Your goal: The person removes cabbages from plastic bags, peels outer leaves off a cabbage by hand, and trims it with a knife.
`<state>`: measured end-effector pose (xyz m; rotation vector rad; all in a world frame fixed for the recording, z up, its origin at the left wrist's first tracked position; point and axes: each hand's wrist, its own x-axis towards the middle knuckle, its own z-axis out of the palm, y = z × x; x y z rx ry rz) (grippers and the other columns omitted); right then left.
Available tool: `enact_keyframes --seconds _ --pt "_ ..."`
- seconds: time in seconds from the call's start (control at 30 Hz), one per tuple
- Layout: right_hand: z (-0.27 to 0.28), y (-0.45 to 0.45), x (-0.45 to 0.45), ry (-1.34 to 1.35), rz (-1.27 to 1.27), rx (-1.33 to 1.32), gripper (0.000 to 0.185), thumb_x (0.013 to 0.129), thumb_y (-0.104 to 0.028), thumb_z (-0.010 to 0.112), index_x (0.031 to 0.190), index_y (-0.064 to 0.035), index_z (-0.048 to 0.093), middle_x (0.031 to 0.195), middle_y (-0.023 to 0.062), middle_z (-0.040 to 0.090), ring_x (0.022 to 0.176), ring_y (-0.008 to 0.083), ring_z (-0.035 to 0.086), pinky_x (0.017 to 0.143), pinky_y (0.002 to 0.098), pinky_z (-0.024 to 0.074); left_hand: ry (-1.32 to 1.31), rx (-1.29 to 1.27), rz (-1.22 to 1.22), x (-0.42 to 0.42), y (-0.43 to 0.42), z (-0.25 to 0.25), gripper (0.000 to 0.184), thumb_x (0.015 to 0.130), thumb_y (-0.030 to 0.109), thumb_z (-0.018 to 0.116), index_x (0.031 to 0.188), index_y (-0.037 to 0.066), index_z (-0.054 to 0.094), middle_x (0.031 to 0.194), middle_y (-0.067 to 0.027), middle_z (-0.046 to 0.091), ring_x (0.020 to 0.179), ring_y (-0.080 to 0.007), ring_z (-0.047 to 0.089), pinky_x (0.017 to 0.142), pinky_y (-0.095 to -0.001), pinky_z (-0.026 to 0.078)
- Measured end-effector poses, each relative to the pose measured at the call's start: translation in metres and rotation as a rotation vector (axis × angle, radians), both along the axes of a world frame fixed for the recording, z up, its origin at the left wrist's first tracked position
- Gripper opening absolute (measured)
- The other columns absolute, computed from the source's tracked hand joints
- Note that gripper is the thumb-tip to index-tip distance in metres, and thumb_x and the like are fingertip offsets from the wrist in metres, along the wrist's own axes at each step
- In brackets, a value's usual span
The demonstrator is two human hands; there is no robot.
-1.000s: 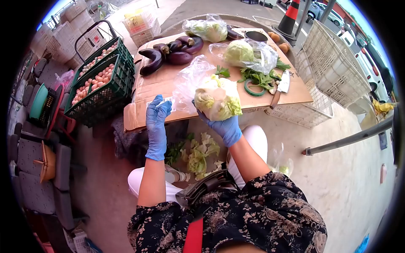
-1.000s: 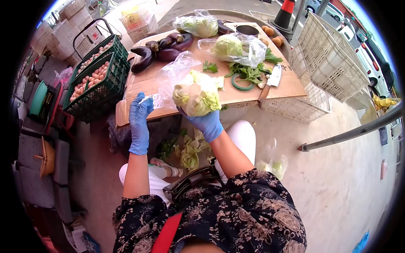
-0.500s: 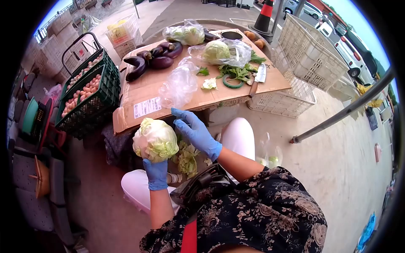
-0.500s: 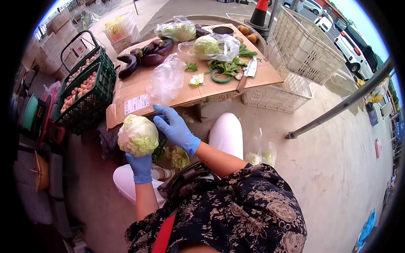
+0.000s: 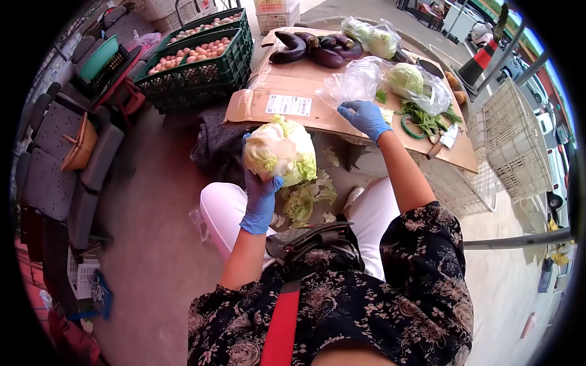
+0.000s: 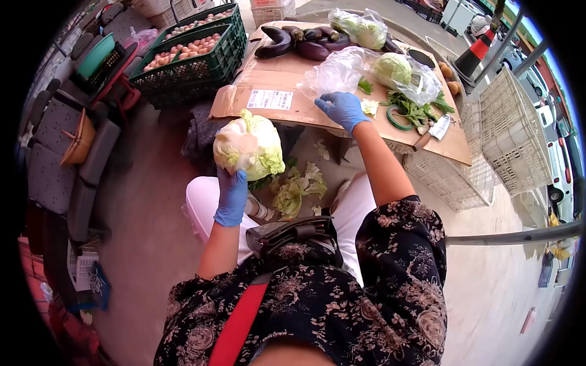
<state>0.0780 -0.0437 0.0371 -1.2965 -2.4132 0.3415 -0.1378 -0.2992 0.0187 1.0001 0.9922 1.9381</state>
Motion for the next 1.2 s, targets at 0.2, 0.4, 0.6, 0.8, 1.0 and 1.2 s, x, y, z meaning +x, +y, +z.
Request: enact_keyframes --seconds 0.2,0.4,0.6,0.8,1.0,1.2 --pt "-0.018 0.081 0.017 -0.128 -0.175 0.162 0.062 0.086 -0.051 0.056 0.130 -0.0068 0.054 0.132 0.0147 0.054 0.115 0.0334 0.054 0.101 0.0433 0.0394 0.081 -0.033 0.066 0.000 -0.004 0.000 0.100 0.071 0.050 0.078 0.143 0.005 0.027 0.137 -0.0064 0.040 0.125 -0.0182 0.041 0.104 -0.0331 0.037" --pt "0.019 -0.046 0.025 0.433 -0.048 -0.298 0.046 0.089 -0.038 0.063 0.120 -0.0037 0.062 0.110 0.0149 0.067 0.104 0.0230 0.063 0.090 0.0317 0.0472 0.136 -0.015 0.091 0.002 0.007 0.001 0.107 0.065 0.045 0.084 0.144 0.005 0.023 0.137 -0.0075 0.038 0.126 -0.0201 0.040 0.106 -0.0350 0.035" --pt "0.014 -0.155 -0.016 1.088 0.361 -0.965 0.102 0.076 -0.039 0.078 0.152 -0.0127 0.015 0.146 0.0121 0.036 0.126 0.0185 0.044 0.106 0.0327 0.0344 0.388 0.069 0.180 0.025 0.026 0.010 0.117 0.058 0.037 0.090 0.143 0.005 0.016 0.138 -0.0133 0.034 0.128 -0.0256 0.038 0.109 -0.0392 0.032" --pt "0.005 -0.168 -0.050 1.326 0.376 -0.880 0.119 0.062 -0.035 0.087 0.150 -0.0044 0.014 0.147 0.0106 0.034 0.133 0.0179 0.035 0.110 0.0331 0.0299 0.852 0.000 0.220 0.013 0.015 0.016 0.133 0.056 0.036 0.091 0.149 0.006 -0.001 0.148 -0.0206 0.022 0.136 -0.0319 0.029 0.112 -0.0424 0.028" --pt "-0.009 -0.169 -0.034 1.463 0.484 -1.146 0.097 0.074 -0.049 0.074 0.146 -0.0032 0.027 0.143 0.0112 0.041 0.129 0.0229 0.043 0.108 0.0378 0.0356 -0.045 0.006 -0.171 0.002 0.009 0.028 0.142 0.052 0.047 0.090 0.151 0.016 -0.007 0.149 -0.0147 0.023 0.135 -0.0276 0.031 0.112 -0.0427 0.028" --pt "-0.024 -0.184 -0.040 1.555 0.256 -1.390 0.081 0.088 -0.061 0.052 0.142 -0.0049 0.033 0.136 0.0076 0.049 0.121 0.0216 0.052 0.097 0.0358 0.0465 -0.056 -0.021 -0.353 0.010 0.007 0.000 0.118 0.060 0.048 0.085 0.150 0.011 0.019 0.152 -0.0087 0.026 0.137 -0.0256 0.032 0.113 -0.0423 0.028"
